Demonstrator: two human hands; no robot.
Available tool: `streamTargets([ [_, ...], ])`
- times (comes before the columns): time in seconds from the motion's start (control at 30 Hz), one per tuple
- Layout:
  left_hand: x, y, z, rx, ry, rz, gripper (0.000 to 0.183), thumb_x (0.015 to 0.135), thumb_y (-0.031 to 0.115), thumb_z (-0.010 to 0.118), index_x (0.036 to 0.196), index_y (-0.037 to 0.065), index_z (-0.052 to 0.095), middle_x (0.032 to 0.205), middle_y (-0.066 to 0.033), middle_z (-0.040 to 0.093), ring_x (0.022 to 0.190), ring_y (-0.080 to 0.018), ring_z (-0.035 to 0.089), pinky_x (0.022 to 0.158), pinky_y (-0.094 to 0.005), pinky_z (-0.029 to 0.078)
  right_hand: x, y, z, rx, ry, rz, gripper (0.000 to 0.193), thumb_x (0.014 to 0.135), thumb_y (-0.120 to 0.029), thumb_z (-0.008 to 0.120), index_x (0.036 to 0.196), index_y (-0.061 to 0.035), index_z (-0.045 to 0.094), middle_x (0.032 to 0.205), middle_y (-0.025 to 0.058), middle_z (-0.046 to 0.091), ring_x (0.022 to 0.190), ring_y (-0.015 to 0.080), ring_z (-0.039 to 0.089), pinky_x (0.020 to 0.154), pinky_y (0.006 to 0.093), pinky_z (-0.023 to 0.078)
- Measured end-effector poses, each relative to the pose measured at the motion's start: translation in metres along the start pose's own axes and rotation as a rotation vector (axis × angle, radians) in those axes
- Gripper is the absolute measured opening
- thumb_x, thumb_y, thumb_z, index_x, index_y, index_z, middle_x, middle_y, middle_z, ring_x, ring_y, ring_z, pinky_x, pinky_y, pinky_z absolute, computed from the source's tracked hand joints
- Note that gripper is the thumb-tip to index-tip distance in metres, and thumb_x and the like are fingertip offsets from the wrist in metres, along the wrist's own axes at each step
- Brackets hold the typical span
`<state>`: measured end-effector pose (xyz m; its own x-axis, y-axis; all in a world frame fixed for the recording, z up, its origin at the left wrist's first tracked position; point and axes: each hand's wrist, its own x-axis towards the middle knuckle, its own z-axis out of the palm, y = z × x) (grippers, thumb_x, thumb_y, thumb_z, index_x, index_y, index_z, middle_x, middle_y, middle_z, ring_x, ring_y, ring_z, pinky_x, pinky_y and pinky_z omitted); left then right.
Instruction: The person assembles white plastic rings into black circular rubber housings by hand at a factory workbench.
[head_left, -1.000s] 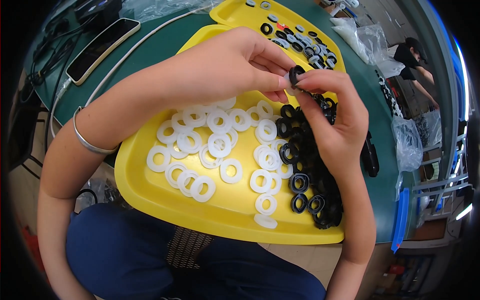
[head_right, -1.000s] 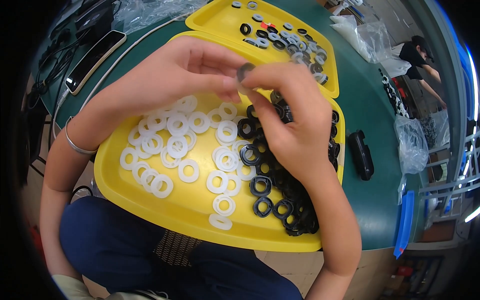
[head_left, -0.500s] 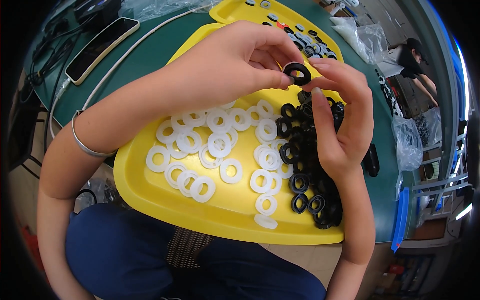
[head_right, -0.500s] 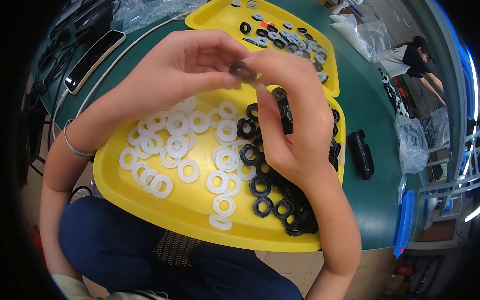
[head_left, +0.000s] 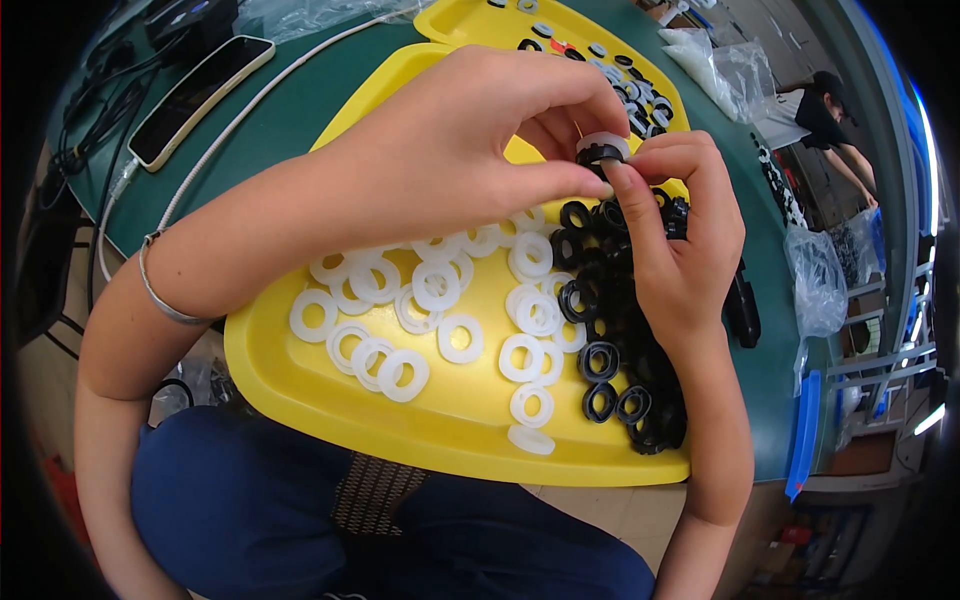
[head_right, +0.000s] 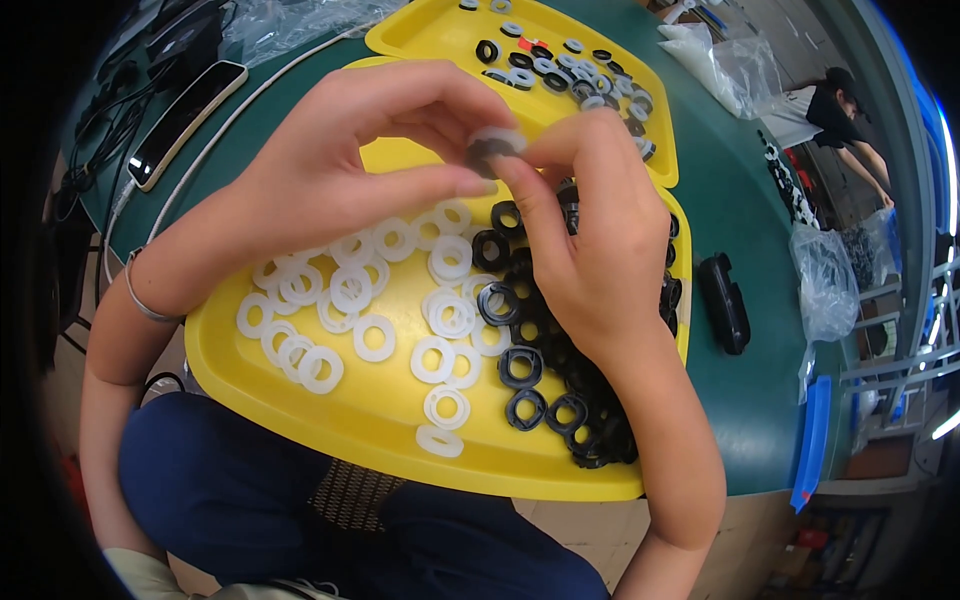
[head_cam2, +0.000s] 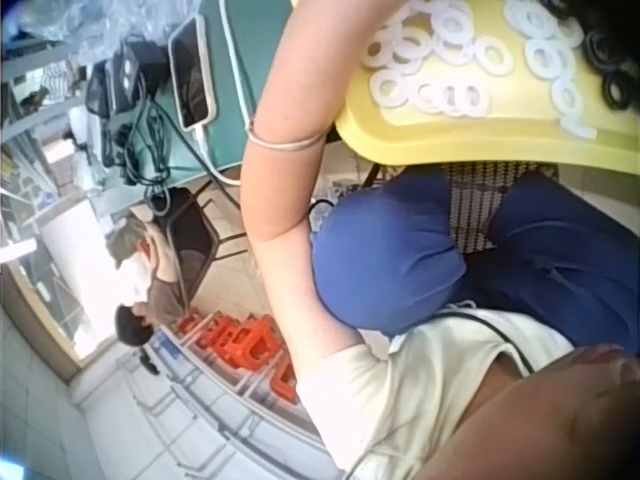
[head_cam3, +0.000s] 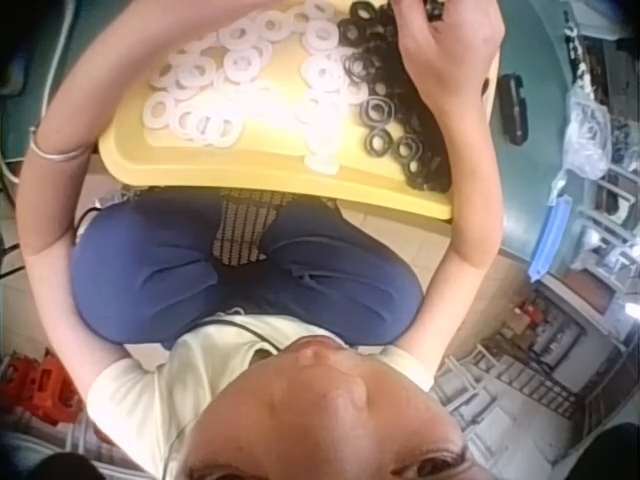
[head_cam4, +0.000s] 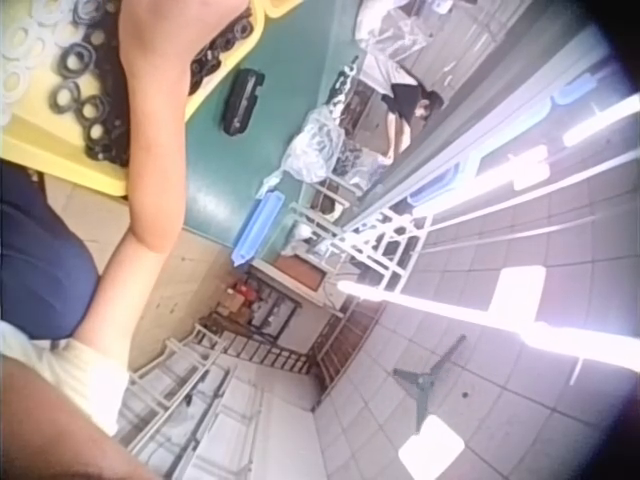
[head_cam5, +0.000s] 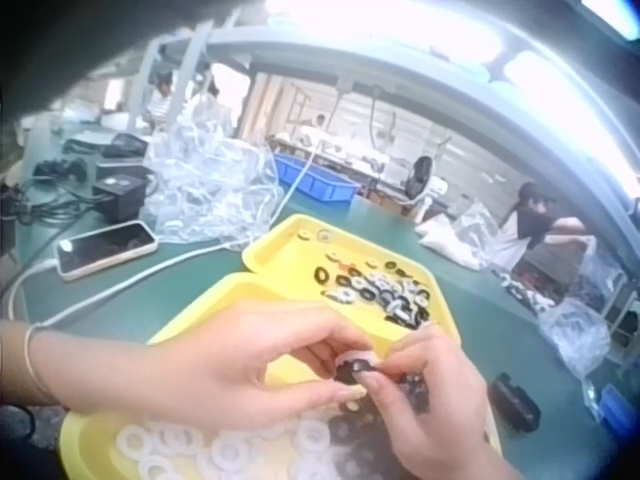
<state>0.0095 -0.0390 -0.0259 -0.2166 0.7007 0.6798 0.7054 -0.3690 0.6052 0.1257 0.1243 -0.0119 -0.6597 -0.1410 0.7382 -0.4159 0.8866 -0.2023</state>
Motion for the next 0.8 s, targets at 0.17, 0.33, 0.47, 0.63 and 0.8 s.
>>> streamTargets([
  [0.17, 0.001, 0.0, -0.002, 0.132, 0.022, 0.085, 0.028, 0.078, -0.003, 0.066, 0.105, -0.002, 0.059, 0.094, -0.0096, 0.064, 0.087, -0.0178, 0.066, 0.08, -0.0269, 0.052, -0.001, -0.002, 0.003, -0.06, 0.028, -0.031, 0.02, 0.076, -0.002, 0.071, 0.09, -0.0032, 0.055, 0.078, 0.0093, 0.055, 0.065, 0.0221, 0.057, 0.056, 0.0311, 0.044],
  [0.33, 0.001, 0.006, -0.002, 0.273, 0.033, 0.117, 0.029, 0.077, -0.004, 0.065, 0.104, -0.002, 0.057, 0.092, -0.01, 0.063, 0.084, -0.0198, 0.065, 0.076, -0.0289, 0.051, -0.001, 0.002, 0.0, -0.241, -0.018, -0.13, 0.026, 0.073, -0.007, 0.073, 0.095, -0.0034, 0.058, 0.083, 0.0095, 0.059, 0.069, 0.0267, 0.058, 0.06, 0.0342, 0.045],
  [0.47, -0.001, 0.009, -0.002, 0.358, 0.039, 0.124, 0.031, 0.076, -0.004, 0.065, 0.105, -0.001, 0.056, 0.09, -0.0097, 0.063, 0.081, -0.0206, 0.064, 0.075, -0.03, 0.051, 0.0, 0.001, 0.0, -0.294, -0.012, -0.206, 0.026, 0.073, -0.01, 0.073, 0.094, -0.0032, 0.06, 0.085, 0.0091, 0.061, 0.073, 0.0279, 0.059, 0.063, 0.0357, 0.045],
  [0.63, -0.002, 0.008, 0.003, 0.462, 0.056, 0.163, 0.03, 0.074, -0.003, 0.065, 0.103, 0.0, 0.056, 0.085, -0.0108, 0.062, 0.078, -0.0246, 0.063, 0.071, -0.0311, 0.05, 0.001, -0.001, -0.001, -0.367, -0.036, -0.289, 0.025, 0.07, -0.008, 0.074, 0.09, -0.0019, 0.059, 0.082, 0.0092, 0.059, 0.072, 0.0264, 0.058, 0.062, 0.0355, 0.045],
  [0.8, -0.005, 0.009, 0.002, 0.555, 0.02, 0.224, 0.03, 0.072, -0.003, 0.065, 0.101, 0.002, 0.056, 0.081, -0.0111, 0.061, 0.076, -0.0279, 0.062, 0.067, -0.0331, 0.049, 0.002, -0.005, -0.004, -0.394, -0.094, -0.429, 0.026, 0.065, -0.006, 0.073, 0.086, -0.0016, 0.058, 0.078, 0.0093, 0.055, 0.069, 0.0261, 0.055, 0.062, 0.0367, 0.043],
])
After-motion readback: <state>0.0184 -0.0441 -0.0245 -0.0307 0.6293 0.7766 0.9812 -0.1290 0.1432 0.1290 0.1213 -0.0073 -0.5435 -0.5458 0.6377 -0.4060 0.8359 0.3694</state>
